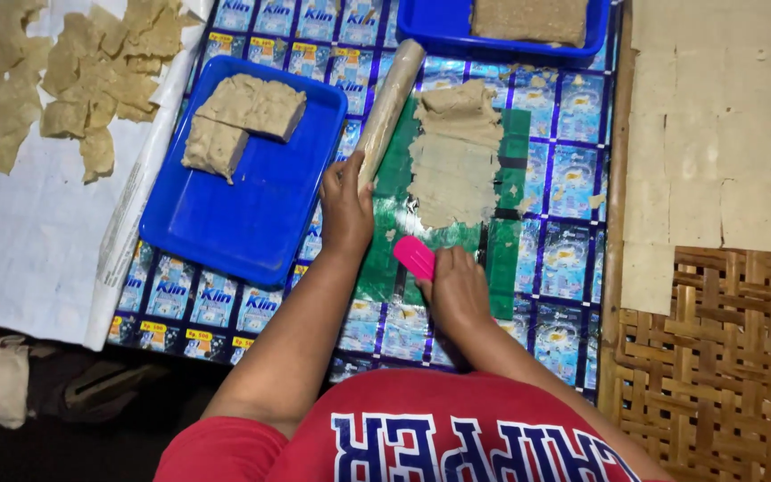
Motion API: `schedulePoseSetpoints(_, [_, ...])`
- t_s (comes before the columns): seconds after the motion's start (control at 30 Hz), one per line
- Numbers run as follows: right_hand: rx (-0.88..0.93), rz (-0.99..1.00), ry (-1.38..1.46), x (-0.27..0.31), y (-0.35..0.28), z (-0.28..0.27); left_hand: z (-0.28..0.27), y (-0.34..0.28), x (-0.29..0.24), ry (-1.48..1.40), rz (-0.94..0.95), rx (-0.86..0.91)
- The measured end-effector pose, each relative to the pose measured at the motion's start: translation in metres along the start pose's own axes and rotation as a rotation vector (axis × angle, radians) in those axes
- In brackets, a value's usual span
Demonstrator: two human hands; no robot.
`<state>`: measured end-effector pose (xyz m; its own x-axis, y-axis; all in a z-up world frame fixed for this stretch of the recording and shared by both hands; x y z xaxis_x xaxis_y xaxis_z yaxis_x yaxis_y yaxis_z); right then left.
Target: Flattening and shaping food dough using a rolling pin and a spatula on a flat workspace.
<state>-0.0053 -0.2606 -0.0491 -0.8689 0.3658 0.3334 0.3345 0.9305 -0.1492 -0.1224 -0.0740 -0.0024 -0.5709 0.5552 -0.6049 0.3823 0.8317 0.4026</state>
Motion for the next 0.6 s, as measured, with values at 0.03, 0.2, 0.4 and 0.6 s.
schedulePoseSetpoints(0.03, [-0.006, 0.003, -0.004, 0.0, 0.002, 0.003, 0.002, 0.0, 0.001, -0.006, 0.005, -0.002])
schedulePoseSetpoints(0.2, [0.024, 0.071, 0.149, -0.009, 0.005, -0.016, 0.005, -0.011, 0.004, -0.043, 0.128, 0.007])
schedulePoseSetpoints(0.4, [-0.338, 0.154, -0.454, -0.152, 0.042, -0.091, 0.004, -0.01, 0.004, -0.06, 0.123, 0.007])
schedulePoseSetpoints(0.6, [-0.331, -0.017, -0.463, -0.158, 0.091, -0.124, 0.001, -0.01, 0.004, -0.043, 0.154, -0.013])
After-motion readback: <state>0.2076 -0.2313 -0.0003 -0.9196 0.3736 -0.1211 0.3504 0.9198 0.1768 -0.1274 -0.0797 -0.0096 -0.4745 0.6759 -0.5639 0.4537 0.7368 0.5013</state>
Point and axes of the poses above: each hand's wrist, its own y-axis towards the middle knuckle, its own z-axis out of the palm, x = y × z, the point moved 8 cm from there along y, towards the middle knuckle, and after that the axes turned 3 degrees about z, right-handed, at the moved point
